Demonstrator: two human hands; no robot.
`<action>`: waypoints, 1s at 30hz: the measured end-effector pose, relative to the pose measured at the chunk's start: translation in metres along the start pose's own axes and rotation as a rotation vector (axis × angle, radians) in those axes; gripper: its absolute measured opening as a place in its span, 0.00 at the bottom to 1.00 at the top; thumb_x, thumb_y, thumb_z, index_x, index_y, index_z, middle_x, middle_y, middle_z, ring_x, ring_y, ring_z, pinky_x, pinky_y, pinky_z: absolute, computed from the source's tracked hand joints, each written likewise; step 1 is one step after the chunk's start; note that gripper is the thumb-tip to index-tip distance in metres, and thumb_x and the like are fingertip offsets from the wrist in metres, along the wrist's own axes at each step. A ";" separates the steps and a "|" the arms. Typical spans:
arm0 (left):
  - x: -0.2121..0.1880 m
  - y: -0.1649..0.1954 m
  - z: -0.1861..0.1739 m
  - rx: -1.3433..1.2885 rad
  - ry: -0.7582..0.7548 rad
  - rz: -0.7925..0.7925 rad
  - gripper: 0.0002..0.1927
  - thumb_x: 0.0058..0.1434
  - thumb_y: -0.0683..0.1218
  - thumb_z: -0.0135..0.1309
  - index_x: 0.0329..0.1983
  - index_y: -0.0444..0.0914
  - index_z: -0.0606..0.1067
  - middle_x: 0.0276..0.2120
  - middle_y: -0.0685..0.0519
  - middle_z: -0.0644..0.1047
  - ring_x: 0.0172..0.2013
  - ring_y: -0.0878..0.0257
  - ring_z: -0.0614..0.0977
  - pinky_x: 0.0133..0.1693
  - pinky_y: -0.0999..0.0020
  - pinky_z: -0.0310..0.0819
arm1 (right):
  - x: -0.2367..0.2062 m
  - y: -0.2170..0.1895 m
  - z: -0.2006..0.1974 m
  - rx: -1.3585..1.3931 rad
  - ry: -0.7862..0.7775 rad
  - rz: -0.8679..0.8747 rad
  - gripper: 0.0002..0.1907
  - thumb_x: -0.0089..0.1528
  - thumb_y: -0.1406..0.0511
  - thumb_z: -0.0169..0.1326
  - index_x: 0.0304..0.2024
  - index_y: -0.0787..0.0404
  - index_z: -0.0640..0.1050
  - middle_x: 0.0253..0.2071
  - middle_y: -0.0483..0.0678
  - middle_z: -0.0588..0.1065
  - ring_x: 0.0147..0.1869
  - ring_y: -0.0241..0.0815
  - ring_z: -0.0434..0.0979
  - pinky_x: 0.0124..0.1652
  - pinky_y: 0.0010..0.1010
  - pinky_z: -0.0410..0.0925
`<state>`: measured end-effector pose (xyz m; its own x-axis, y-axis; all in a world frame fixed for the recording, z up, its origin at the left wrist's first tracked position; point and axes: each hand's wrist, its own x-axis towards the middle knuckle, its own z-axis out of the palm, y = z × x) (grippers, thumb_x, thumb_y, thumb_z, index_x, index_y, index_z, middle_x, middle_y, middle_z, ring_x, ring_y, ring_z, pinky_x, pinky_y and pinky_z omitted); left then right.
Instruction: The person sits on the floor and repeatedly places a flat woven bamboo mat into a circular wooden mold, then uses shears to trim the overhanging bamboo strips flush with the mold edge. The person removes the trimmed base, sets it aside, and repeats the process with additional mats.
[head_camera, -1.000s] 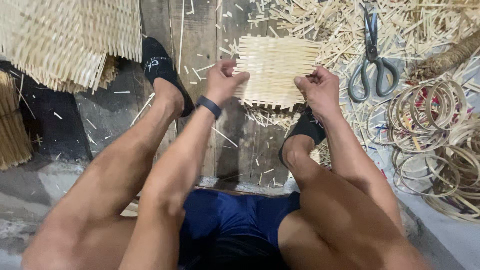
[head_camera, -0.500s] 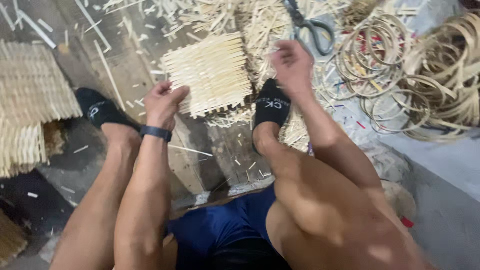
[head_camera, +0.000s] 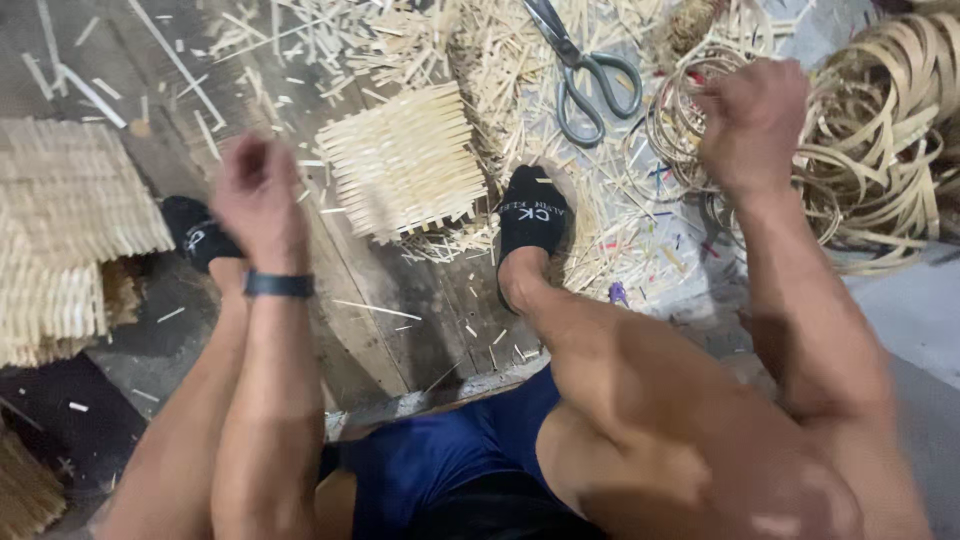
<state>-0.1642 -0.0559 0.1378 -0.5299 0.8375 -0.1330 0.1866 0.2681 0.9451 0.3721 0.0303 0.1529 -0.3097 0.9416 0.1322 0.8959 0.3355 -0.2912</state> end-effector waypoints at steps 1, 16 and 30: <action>-0.002 0.019 0.016 -0.061 -0.134 -0.122 0.17 0.72 0.48 0.60 0.59 0.36 0.78 0.41 0.53 0.78 0.39 0.66 0.78 0.42 0.72 0.77 | 0.014 -0.025 -0.016 0.060 -0.050 -0.158 0.07 0.61 0.74 0.60 0.41 0.61 0.81 0.44 0.50 0.75 0.54 0.53 0.72 0.54 0.43 0.61; -0.064 0.156 0.050 -0.772 -0.529 -0.599 0.16 0.62 0.52 0.60 0.44 0.36 0.78 0.23 0.59 0.71 0.20 0.71 0.67 0.19 0.76 0.55 | 0.117 -0.263 -0.114 0.303 -0.211 -0.661 0.09 0.69 0.61 0.65 0.47 0.57 0.80 0.42 0.48 0.74 0.45 0.46 0.76 0.41 0.39 0.71; -0.046 0.143 0.039 -0.771 -0.413 -0.822 0.37 0.58 0.81 0.37 0.13 0.48 0.61 0.12 0.66 0.54 0.13 0.71 0.52 0.16 0.72 0.43 | 0.107 -0.335 -0.068 0.072 -0.051 -0.827 0.09 0.60 0.65 0.61 0.33 0.63 0.74 0.33 0.51 0.68 0.38 0.46 0.73 0.27 0.33 0.66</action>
<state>-0.0810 -0.0375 0.2679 0.0731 0.6762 -0.7331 -0.7025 0.5566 0.4434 0.0604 0.0168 0.3286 -0.8749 0.3896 0.2875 0.3504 0.9193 -0.1794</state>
